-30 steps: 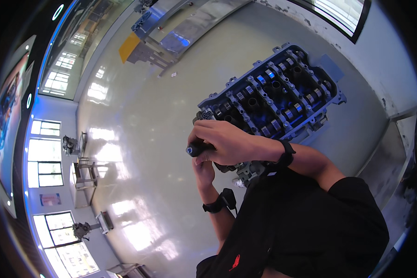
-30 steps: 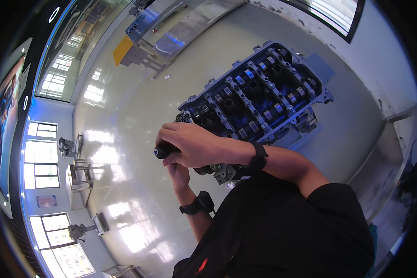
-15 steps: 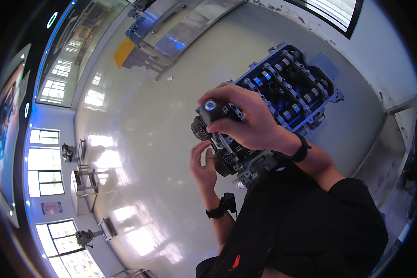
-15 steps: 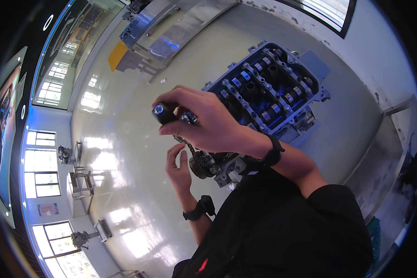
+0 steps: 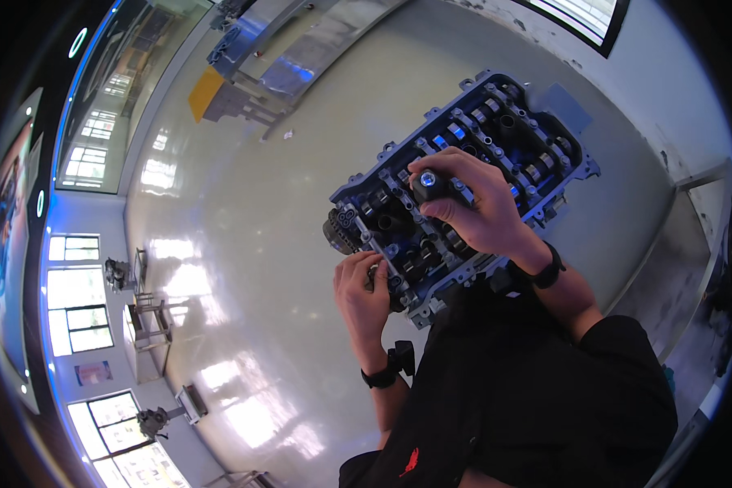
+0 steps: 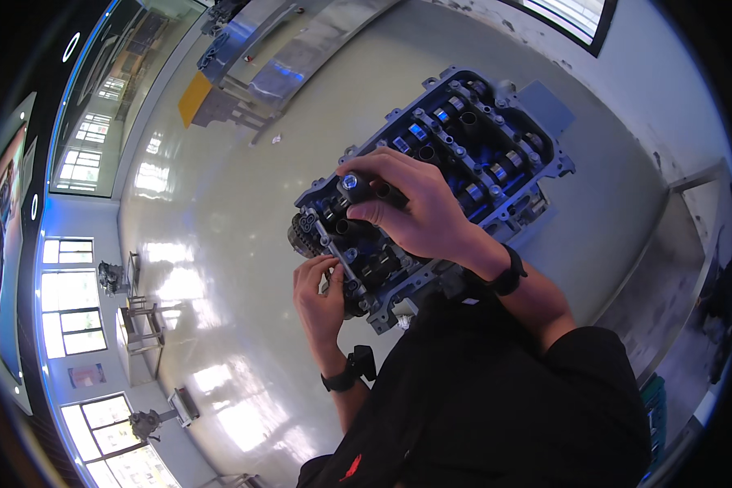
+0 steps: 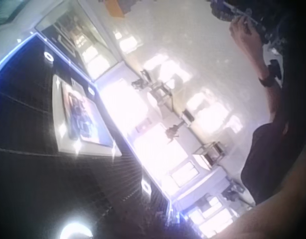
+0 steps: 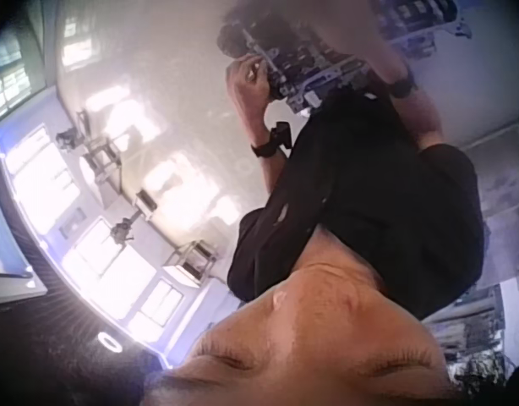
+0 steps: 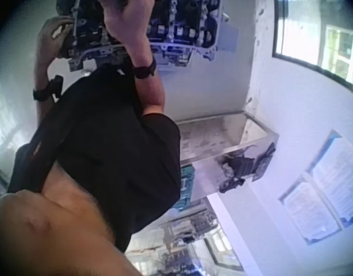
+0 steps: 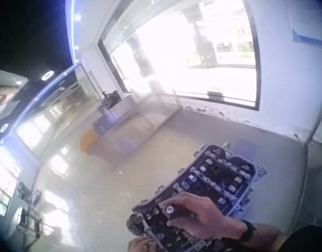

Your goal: Tightening and loosening bolts on an engine block camshaft assembly using a ratchet and torque wrench.

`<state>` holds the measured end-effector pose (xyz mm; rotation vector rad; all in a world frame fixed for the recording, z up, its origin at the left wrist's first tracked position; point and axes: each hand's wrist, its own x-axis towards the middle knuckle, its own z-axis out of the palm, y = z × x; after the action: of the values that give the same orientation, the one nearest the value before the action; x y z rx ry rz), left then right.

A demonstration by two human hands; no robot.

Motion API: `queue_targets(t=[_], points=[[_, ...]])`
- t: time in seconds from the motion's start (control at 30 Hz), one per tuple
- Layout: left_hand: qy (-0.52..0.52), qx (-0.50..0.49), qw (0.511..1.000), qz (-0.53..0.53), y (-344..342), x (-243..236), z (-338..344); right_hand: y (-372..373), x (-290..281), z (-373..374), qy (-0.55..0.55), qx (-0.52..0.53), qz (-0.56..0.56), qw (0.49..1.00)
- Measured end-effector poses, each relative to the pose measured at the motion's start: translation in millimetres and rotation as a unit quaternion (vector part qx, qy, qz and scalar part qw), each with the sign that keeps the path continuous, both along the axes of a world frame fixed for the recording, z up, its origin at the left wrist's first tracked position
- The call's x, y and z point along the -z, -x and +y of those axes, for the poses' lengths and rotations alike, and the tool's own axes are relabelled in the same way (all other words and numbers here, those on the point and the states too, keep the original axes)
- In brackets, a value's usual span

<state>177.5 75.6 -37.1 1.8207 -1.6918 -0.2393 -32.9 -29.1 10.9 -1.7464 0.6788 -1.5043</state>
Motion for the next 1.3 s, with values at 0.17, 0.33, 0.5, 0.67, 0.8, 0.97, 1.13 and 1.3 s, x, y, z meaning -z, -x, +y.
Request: queue_targets(t=[0.17, 0.33, 0.5, 0.67, 0.8, 0.97, 1.13, 1.3], points=[[0.018, 0.032, 0.999, 0.015, 13, -9, -2, 4, -4, 10, 0.009, -0.024, 0.009, 1.000], [0.044, 0.075, 0.993, 0.084, 20, -14, -4, 4, -5, 14, 0.036, -0.035, 0.002, 0.999], [0.050, 0.081, 0.992, 0.083, 25, -14, -6, 6, -7, 17, 0.056, -0.041, 0.012, 0.998], [0.050, 0.077, 0.992, 0.086, 27, -10, -4, 2, -5, 20, 0.053, -0.047, 0.006, 0.997], [0.045, 0.079, 0.991, 0.099, 28, -14, -3, 0, -3, 22, 0.057, -0.047, 0.012, 0.997], [0.064, 0.100, 0.983, 0.137, 37, -11, -5, -14, 2, 30, 0.038, -0.040, 0.030, 0.998], [0.040, 0.084, 0.958, 0.271, 59, -2, 3, -26, 12, 33, 0.036, -0.005, 0.028, 0.999], [0.144, 0.103, 0.897, 0.405, 86, -21, 5, -37, 32, 38, -0.015, -0.023, 0.056, 0.998]])
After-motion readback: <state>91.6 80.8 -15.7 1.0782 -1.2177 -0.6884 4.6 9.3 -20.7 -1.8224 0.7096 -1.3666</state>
